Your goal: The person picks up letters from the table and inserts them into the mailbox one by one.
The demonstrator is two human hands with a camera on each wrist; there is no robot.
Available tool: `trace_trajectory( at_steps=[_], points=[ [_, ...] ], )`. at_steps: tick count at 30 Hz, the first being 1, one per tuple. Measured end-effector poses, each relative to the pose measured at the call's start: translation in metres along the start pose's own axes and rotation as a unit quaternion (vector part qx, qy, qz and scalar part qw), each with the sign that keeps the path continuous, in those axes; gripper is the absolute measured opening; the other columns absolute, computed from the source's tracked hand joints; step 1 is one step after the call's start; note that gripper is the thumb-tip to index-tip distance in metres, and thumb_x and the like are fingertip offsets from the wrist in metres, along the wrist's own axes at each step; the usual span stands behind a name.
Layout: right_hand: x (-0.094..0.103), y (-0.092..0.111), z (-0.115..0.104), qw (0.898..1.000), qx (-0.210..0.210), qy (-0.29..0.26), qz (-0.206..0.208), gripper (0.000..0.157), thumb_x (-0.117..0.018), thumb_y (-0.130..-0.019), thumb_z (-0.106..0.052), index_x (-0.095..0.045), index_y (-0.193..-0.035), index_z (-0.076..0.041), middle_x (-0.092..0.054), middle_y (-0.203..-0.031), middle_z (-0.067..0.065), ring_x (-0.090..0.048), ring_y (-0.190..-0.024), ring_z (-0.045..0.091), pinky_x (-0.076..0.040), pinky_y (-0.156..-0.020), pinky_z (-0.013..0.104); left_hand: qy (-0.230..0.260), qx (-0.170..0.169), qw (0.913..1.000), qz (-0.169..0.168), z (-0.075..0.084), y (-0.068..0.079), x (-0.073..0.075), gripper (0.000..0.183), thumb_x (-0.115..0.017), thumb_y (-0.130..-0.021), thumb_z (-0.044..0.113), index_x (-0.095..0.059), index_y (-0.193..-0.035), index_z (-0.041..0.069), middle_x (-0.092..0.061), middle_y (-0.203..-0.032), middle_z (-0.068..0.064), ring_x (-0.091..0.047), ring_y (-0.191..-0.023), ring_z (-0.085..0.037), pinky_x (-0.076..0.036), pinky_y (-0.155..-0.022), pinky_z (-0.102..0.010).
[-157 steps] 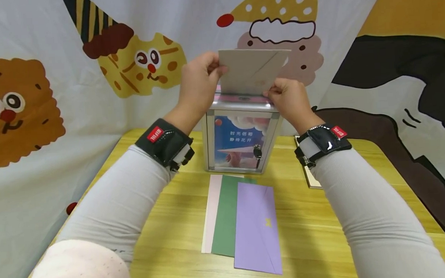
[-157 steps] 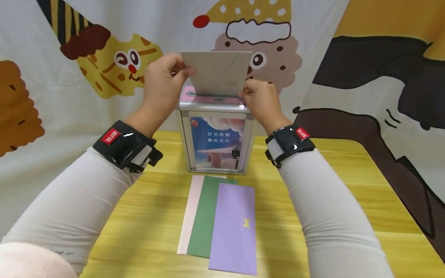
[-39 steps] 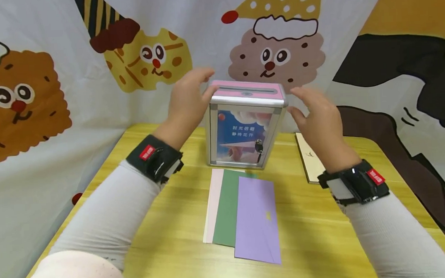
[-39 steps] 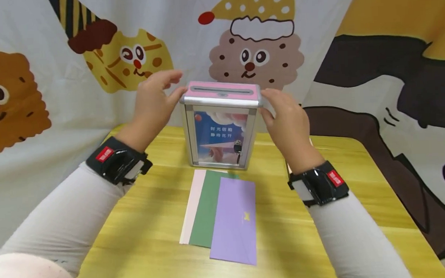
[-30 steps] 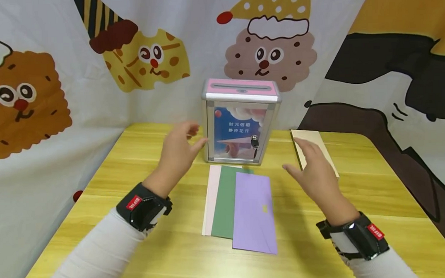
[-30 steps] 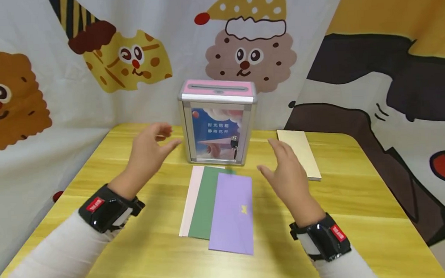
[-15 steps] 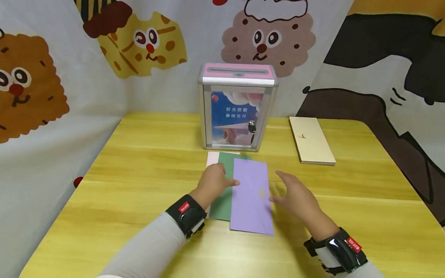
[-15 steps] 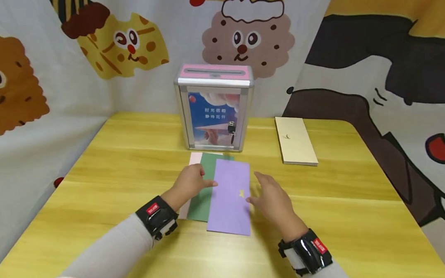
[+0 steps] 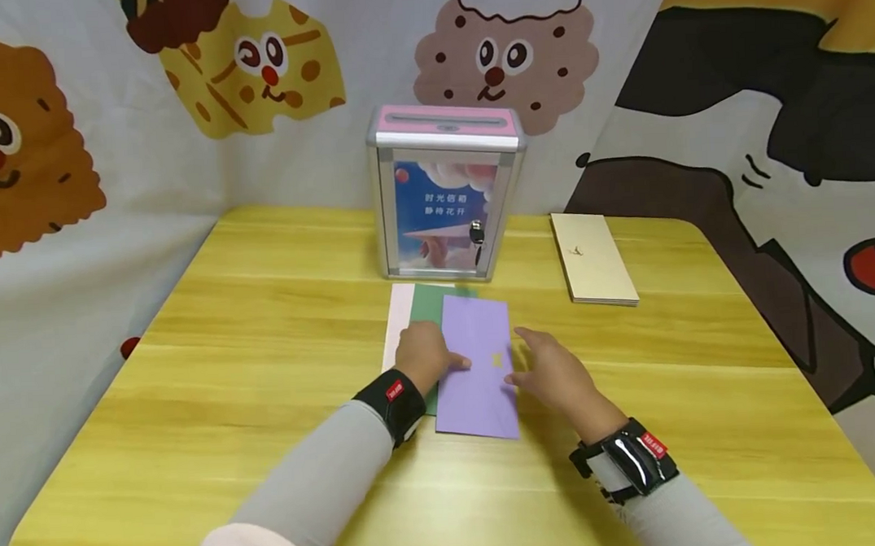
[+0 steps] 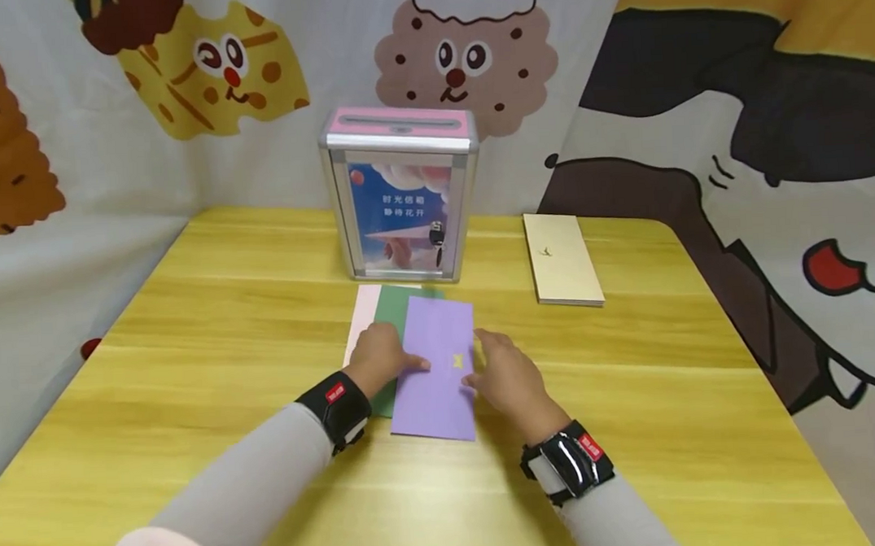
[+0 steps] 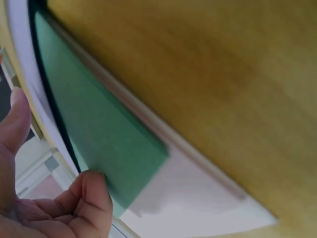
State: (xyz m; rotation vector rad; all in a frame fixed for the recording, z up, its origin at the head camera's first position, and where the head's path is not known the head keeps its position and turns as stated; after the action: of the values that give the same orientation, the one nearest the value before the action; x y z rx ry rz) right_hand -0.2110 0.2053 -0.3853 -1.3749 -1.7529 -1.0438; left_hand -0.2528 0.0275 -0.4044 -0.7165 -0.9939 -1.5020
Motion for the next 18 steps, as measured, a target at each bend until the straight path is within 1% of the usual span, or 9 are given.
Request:
trace_trajectory(
  at_steps=[3,5,7,9,12,15,18],
  points=[
    [0.003,0.002,0.003,1.0,0.0,-0.001,-0.003,0.081,-0.078,-0.082,-0.021,-0.034,-0.147,-0.002,-0.037,-0.147,0.026,-0.036,-0.134,0.045,-0.032,-0.107,0.057,-0.049,-0.015,0.9987,0.009,0.007,0.001,-0.004,0.068,-0.089,-0.058,0.051,-0.068,-0.092,-0.005,-0.066,-0.098,-0.018,-0.061,-0.093,-0.031,-0.053,-0.078,-0.04],
    [0.005,0.003,0.005,1.0,-0.003,-0.005,-0.004,0.08,-0.077,-0.083,-0.021,-0.033,-0.147,-0.002,-0.036,-0.148,0.025,-0.035,-0.134,0.045,-0.032,-0.107,0.057,-0.079,-0.022,0.9965,0.014,0.01,0.002,-0.006,0.073,-0.088,-0.058,0.053,-0.068,-0.096,-0.006,-0.065,-0.099,-0.019,-0.059,-0.094,-0.031,-0.053,-0.079,-0.04],
    [0.007,0.004,0.008,1.0,-0.004,-0.005,-0.003,0.079,-0.076,-0.084,-0.021,-0.033,-0.147,-0.001,-0.036,-0.148,0.026,-0.035,-0.134,0.045,-0.032,-0.107,0.057,-0.117,-0.029,0.9926,0.017,0.015,0.003,-0.008,0.073,-0.086,-0.059,0.056,-0.069,-0.096,-0.005,-0.066,-0.099,-0.017,-0.06,-0.094,-0.03,-0.051,-0.081,-0.038],
    [0.009,0.005,0.012,1.0,-0.007,-0.006,0.0,0.078,-0.075,-0.085,-0.021,-0.033,-0.147,-0.001,-0.036,-0.148,0.027,-0.035,-0.134,0.045,-0.032,-0.107,0.057,-0.135,-0.033,0.9902,0.018,0.019,0.005,-0.009,0.069,-0.085,-0.061,0.055,-0.07,-0.095,-0.003,-0.067,-0.097,-0.016,-0.061,-0.095,-0.029,-0.051,-0.082,-0.038],
    [0.012,0.007,0.016,1.0,-0.007,-0.007,0.005,0.077,-0.075,-0.085,-0.02,-0.033,-0.147,0.001,-0.036,-0.147,0.028,-0.035,-0.133,0.046,-0.032,-0.106,0.058,-0.138,-0.03,0.9898,0.016,0.025,0.01,-0.009,0.06,-0.085,-0.065,0.05,-0.071,-0.092,-0.001,-0.069,-0.097,-0.015,-0.063,-0.096,-0.028,-0.051,-0.083,-0.038],
    [0.014,0.009,0.02,1.0,-0.004,-0.012,0.01,0.077,-0.074,-0.085,-0.019,-0.033,-0.146,0.002,-0.036,-0.146,0.029,-0.034,-0.133,0.047,-0.032,-0.106,0.058,-0.109,-0.012,0.994,0.004,0.026,0.012,-0.009,0.055,-0.087,-0.067,0.044,-0.071,-0.093,-0.003,-0.068,-0.099,-0.017,-0.063,-0.097,-0.029,-0.052,-0.081,-0.039],
    [0.015,0.01,0.022,1.0,-0.003,-0.019,0.012,0.077,-0.074,-0.085,-0.018,-0.032,-0.146,0.003,-0.035,-0.147,0.03,-0.033,-0.134,0.048,-0.031,-0.107,0.058,-0.098,0.004,0.9952,-0.008,0.023,0.013,-0.012,0.056,-0.086,-0.069,0.042,-0.071,-0.096,-0.004,-0.069,-0.1,-0.017,-0.063,-0.097,-0.03,-0.052,-0.081,-0.039]
  ],
)
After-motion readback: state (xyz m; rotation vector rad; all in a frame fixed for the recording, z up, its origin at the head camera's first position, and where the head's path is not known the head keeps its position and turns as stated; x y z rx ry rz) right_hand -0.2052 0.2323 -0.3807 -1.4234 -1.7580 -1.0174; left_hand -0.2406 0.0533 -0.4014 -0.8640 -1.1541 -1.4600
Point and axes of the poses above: each hand's wrist, its own y-axis away from the middle knuckle, its own x-axis out of the back of the hand, z = x × y, the point moved 8 cm from there along -y, towards the middle knuckle
